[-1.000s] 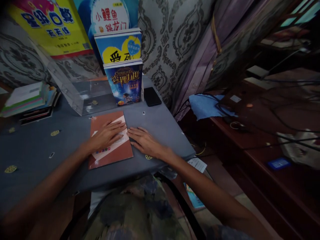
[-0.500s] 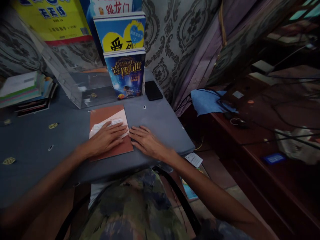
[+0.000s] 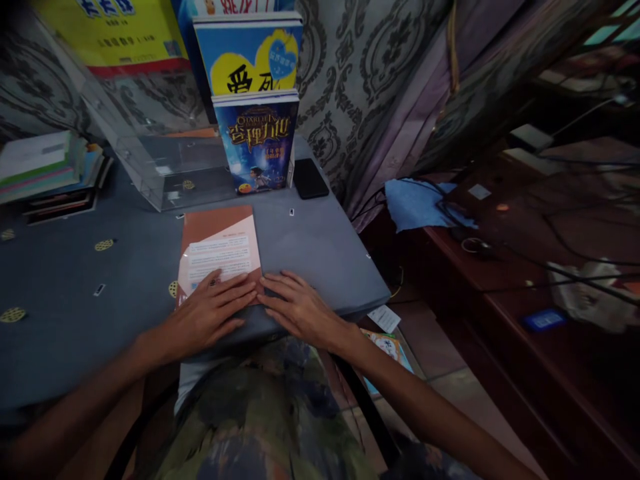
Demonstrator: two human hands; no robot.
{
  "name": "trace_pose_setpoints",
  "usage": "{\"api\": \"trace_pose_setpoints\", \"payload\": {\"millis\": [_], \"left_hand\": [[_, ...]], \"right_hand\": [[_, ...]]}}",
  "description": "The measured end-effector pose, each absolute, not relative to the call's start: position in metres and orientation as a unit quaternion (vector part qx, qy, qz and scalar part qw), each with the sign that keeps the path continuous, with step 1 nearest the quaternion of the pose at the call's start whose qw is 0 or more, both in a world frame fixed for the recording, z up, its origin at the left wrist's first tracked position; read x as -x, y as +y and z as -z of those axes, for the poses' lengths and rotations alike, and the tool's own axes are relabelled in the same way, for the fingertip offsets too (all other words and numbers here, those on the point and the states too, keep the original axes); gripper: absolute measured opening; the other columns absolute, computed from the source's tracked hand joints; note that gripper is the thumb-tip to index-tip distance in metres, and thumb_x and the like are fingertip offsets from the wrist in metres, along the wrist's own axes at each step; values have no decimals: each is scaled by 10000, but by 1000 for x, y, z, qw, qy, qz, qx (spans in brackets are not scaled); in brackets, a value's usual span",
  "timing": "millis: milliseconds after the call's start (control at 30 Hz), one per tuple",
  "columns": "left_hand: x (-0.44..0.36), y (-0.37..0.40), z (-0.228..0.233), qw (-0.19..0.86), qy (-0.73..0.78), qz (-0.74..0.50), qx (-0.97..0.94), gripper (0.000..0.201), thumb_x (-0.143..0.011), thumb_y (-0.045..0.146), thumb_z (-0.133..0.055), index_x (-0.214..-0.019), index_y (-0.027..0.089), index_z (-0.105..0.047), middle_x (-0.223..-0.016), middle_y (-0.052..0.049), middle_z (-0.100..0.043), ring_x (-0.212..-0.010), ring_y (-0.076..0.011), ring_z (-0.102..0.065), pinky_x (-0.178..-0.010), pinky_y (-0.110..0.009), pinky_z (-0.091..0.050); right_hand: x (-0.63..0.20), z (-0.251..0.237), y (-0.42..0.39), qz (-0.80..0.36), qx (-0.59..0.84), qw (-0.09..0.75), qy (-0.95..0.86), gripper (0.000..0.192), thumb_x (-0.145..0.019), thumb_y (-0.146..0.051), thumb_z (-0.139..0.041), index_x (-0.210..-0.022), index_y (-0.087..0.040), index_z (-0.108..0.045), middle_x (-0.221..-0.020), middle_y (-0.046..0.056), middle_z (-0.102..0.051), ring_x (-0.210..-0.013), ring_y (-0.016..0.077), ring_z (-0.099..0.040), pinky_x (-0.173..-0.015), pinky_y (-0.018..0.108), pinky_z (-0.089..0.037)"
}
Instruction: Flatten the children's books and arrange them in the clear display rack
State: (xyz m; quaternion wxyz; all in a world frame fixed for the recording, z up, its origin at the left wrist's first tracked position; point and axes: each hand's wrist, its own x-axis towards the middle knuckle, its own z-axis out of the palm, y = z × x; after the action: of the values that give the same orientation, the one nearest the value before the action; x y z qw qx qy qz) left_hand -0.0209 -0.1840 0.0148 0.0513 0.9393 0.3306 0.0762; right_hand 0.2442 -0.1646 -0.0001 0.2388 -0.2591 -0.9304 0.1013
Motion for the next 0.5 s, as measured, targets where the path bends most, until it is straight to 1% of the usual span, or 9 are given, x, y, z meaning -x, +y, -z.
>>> {"api": "trace_pose_setpoints", "payload": {"millis": [133, 233, 300, 400, 500], "left_hand": [[22, -200, -10, 18, 350, -96, -932, 476, -1062, 341, -388, -1515, 197, -416, -1520, -106, -524, -1470, -232, -409, -1227, -541, -250], [26, -210, -9, 0, 364, -108, -925, 457, -1055, 284, -396, -1497, 180, -442, -1493, -111, -554, -1455, -237, -431, -1234, -542, -233], [31, -216, -9, -7, 376, -117, -919, 457, -1049, 259, -401, -1499, 189, -444, -1488, -106, -560, -1450, -236, -439, -1245, -542, -210], [43, -224, -7, -17, 396, -125, -909, 490, -1040, 234, -424, -1528, 206, -407, -1494, -101, -554, -1437, -239, -458, -1255, -545, -181], [59, -231, -4, -37, 405, -136, -903, 519, -1037, 208, -428, -1553, 200, -365, -1479, -97, -569, -1429, -245, -467, -1260, -543, -161]], "right_hand": [[-243, 4, -167, -115, 249, 245, -930, 337, -1017, -193, -501, -1324, -189, -641, -1345, 110, -681, -1311, 228, -593, -1131, 514, -472], [-244, 5, -166, -124, 247, 245, -929, 346, -1012, -185, -505, -1330, -191, -640, -1351, 109, -678, -1310, 232, -595, -1126, 520, -477], [-244, 4, -166, -134, 250, 237, -929, 373, -1010, -176, -500, -1362, -209, -621, -1372, 99, -666, -1328, 231, -580, -1134, 528, -469], [-244, 3, -166, -146, 256, 229, -928, 403, -1009, -171, -497, -1394, -235, -597, -1395, 87, -650, -1347, 227, -564, -1143, 531, -459], [-244, 3, -166, -141, 254, 230, -929, 373, -1022, -188, -487, -1371, -226, -612, -1387, 90, -656, -1334, 224, -576, -1135, 520, -469]]}}
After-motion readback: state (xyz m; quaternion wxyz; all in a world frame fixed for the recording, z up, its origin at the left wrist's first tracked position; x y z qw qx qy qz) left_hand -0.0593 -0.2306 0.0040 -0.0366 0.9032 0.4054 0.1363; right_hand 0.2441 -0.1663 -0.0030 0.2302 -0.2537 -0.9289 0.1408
